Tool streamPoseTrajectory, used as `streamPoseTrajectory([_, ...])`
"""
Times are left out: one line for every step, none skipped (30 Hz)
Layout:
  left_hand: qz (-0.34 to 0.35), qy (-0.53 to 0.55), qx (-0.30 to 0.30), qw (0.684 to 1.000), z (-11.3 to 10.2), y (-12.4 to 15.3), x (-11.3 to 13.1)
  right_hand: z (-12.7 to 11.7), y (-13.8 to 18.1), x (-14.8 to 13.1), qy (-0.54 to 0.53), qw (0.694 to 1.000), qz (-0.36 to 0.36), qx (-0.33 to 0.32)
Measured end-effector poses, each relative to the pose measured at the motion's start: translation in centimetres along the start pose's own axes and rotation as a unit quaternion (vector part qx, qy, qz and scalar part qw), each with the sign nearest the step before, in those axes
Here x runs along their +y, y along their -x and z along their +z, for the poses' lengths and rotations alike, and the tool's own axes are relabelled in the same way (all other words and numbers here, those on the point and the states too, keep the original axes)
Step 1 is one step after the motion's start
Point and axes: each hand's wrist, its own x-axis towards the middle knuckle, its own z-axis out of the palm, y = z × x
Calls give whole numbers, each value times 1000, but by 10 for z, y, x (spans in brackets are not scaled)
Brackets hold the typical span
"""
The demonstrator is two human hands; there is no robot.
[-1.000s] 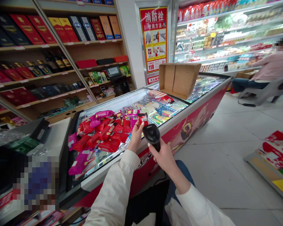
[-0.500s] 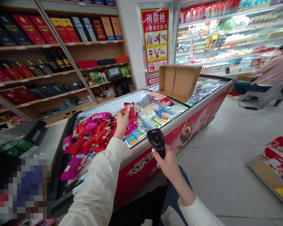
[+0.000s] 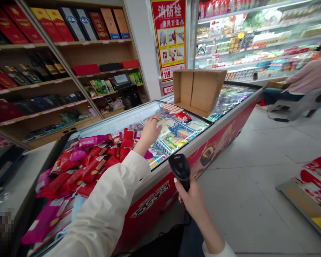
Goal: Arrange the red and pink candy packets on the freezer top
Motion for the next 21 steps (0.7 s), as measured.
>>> streamPoseTrajectory([37,-9,-36,999,14,-15,10,-4,-4,3,-4,1000,11,-6])
streamPoseTrajectory([55,-9,-58,997,28,-31,18,-9,-7,5,-8,1000,22,-11])
streamPoseTrajectory([65,-8,-74,995,42,-46,25,-13,-9,7,-12,999,30,-10])
streamPoseTrajectory([73,-7,-87,994,55,-60,30,-16,-10,7,-13,999,33,-1])
streamPoseTrajectory([77,-5,-96,992,67,-74,33,-19,-11,7,-13,999,32,11])
streamPoseTrajectory([81,-4,-102,991,78,-86,36,-21,-11,7,-13,999,31,22])
streamPoseTrajectory([86,-3,-106,991,87,-97,38,-23,-12,6,-13,999,31,32])
streamPoseTrajectory([91,0,-109,990,95,-107,40,-24,-12,6,-13,999,32,41])
streamPoseTrajectory([98,3,-112,989,102,-115,41,-24,-12,5,-14,998,36,47])
streamPoseTrajectory([104,7,-114,988,108,-121,43,-25,-13,5,-14,998,39,52])
streamPoseTrajectory([110,12,-117,987,113,-126,45,-25,-14,4,-14,997,43,56])
streamPoseTrajectory([114,18,-119,986,116,-129,47,-25,-15,4,-12,997,44,59])
streamPoseTrajectory([113,24,-120,986,119,-130,48,-25,-15,4,-9,997,44,61])
streamPoseTrajectory([110,32,-117,987,121,-131,49,-25,-16,4,-7,997,44,62])
streamPoseTrajectory([102,40,-111,988,121,-130,50,-24,-15,4,-4,997,42,60])
streamPoseTrajectory([92,50,-103,989,120,-128,50,-24,-14,4,-3,997,41,58])
streamPoseTrajectory([79,62,-93,991,117,-126,49,-23,-13,4,-4,998,39,55])
streamPoseTrajectory([65,77,-84,991,114,-122,48,-23,-11,4,-5,998,38,52])
streamPoseTrajectory([50,94,-75,991,109,-118,47,-22,-9,3,-8,998,35,50])
streamPoseTrajectory([32,113,-67,991,104,-113,46,-21,-7,3,-11,998,32,48])
streamPoseTrajectory([13,127,-60,990,99,-107,45,-21,-4,3,-14,998,30,46])
